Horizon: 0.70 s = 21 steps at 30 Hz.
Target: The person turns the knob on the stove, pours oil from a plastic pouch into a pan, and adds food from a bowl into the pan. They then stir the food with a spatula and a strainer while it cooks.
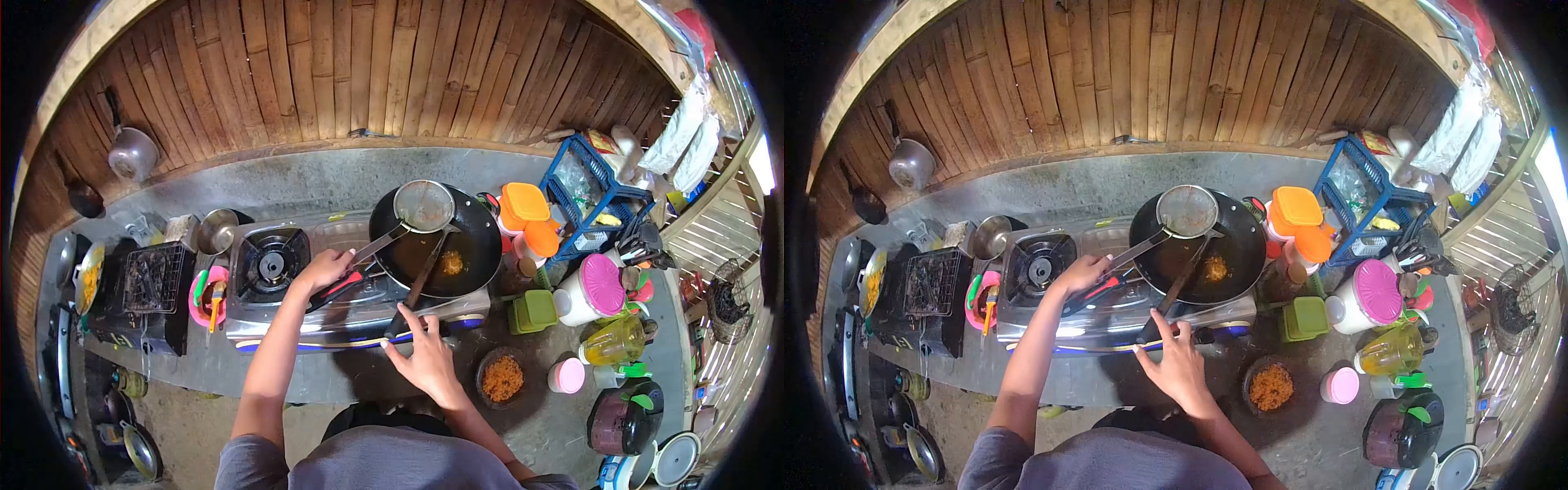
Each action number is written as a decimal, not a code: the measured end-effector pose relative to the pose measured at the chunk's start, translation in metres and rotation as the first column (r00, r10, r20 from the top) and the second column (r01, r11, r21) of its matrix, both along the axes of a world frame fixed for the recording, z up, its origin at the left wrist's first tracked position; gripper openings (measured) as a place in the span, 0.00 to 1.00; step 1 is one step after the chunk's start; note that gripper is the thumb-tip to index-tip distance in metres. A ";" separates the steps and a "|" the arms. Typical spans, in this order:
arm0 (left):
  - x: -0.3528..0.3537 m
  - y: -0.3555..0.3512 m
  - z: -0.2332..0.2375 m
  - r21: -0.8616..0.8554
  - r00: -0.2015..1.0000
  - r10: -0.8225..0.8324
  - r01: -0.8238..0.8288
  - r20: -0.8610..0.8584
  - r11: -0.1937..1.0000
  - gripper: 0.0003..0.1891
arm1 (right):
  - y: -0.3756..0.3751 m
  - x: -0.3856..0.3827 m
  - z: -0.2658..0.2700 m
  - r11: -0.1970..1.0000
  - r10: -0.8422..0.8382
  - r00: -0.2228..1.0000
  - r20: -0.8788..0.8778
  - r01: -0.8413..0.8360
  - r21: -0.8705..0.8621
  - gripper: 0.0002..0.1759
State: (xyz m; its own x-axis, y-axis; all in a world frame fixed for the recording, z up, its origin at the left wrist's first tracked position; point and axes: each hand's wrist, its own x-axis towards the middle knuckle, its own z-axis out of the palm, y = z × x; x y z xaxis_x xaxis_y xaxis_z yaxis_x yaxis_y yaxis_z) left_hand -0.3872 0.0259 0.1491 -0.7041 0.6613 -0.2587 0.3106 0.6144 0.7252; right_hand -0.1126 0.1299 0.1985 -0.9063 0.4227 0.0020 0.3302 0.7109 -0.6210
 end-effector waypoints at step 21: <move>0.011 0.007 0.037 0.236 0.998 0.003 0.010 -0.055 0.972 0.22 | 0.094 0.046 0.020 0.960 -0.263 0.963 -0.052 0.267 0.079 0.26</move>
